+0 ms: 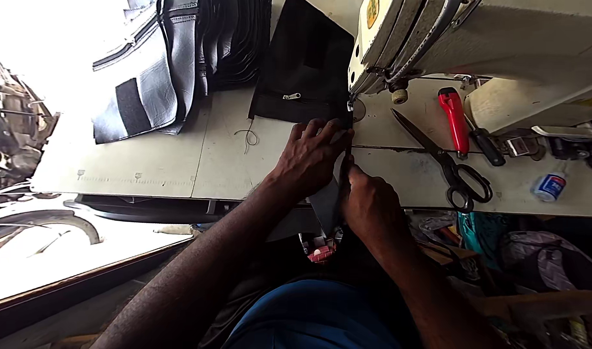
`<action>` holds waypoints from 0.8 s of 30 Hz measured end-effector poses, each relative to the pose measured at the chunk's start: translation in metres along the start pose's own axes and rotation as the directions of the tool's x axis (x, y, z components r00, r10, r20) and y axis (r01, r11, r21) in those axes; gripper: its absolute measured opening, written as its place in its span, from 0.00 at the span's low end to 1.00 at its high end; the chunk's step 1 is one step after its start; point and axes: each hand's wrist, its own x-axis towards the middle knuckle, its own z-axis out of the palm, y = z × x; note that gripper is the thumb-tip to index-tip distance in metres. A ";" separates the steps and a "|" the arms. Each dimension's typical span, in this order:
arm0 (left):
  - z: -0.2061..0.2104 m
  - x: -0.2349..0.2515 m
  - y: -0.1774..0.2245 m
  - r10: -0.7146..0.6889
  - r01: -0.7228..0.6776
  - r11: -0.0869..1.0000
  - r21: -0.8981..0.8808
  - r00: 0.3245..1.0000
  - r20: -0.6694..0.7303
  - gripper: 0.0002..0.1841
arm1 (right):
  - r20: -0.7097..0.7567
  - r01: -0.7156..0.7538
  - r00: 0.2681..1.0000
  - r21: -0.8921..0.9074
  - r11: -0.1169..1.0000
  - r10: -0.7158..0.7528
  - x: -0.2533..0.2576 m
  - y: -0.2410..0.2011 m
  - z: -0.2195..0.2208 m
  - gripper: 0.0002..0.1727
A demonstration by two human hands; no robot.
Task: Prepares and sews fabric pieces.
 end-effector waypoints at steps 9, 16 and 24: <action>0.000 0.020 -0.004 -0.028 0.030 0.998 -0.062 0.999 0.035 0.29 | 0.000 -0.011 1.000 0.003 1.000 0.011 0.019 0.005 -0.005 0.15; 0.006 0.024 -0.001 -0.066 0.066 0.997 -0.050 0.998 0.008 0.28 | -0.005 -0.027 1.000 0.001 1.000 0.027 0.022 0.006 -0.004 0.19; 0.007 0.029 -0.005 -0.102 0.101 0.994 -0.044 0.994 -0.036 0.27 | -0.030 0.092 0.996 0.130 0.987 -0.089 0.036 0.030 -0.009 0.18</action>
